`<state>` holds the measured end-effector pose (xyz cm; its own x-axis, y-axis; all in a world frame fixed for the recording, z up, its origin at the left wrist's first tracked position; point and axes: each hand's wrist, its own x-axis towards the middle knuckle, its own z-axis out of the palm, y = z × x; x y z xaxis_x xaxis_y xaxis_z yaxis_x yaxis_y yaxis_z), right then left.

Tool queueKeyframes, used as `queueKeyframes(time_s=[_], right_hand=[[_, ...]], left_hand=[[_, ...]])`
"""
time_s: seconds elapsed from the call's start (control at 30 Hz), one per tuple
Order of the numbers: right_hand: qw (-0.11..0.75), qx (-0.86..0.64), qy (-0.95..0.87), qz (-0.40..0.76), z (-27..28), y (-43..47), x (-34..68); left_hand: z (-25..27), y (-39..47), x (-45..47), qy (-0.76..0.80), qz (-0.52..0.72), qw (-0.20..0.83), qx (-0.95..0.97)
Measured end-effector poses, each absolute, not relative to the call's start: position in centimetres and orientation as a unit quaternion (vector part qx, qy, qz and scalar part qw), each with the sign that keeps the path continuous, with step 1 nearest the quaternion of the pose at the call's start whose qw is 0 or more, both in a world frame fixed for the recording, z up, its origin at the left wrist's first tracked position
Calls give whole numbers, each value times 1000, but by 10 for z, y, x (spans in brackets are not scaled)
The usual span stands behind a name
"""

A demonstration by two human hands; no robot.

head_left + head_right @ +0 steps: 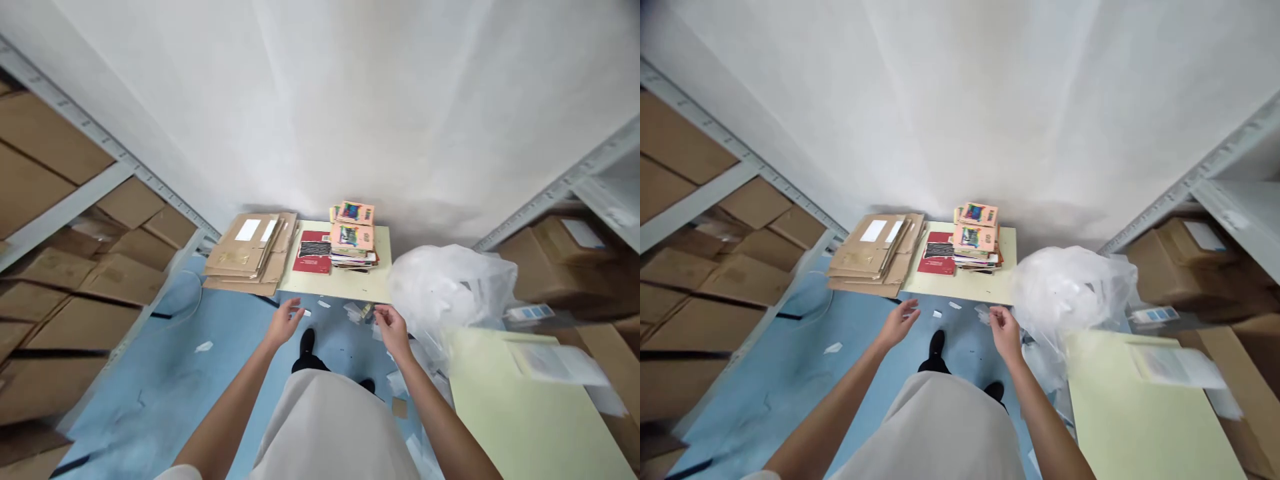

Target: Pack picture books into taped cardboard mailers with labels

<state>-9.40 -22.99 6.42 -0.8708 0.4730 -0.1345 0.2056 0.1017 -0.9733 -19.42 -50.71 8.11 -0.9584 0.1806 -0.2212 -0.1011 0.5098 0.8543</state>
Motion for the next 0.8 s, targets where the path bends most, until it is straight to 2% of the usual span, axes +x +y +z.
queueKeyframes(time_s=[0.23, 0.4, 0.57, 0.67, 0.8], right_hand=[[-81, -102, -753, 645, 50, -382, -248], [-152, -106, -700, 690, 31, -486, -343], [-144, -182, -653, 721, 7, -544, -399], [-139, -241, -667, 691, -8, -561, -412], [-74, -299, -717, 625, -18, -570, -423]], left_hand=[[40, -625, -271, 798, 558, 63, -220], [18, -669, -333, 609, 724, 94, -310], [8, -684, -375, 462, 798, 94, -375], [7, -690, -386, 431, 799, 111, -405], [11, -696, -393, 404, 799, 132, -426]])
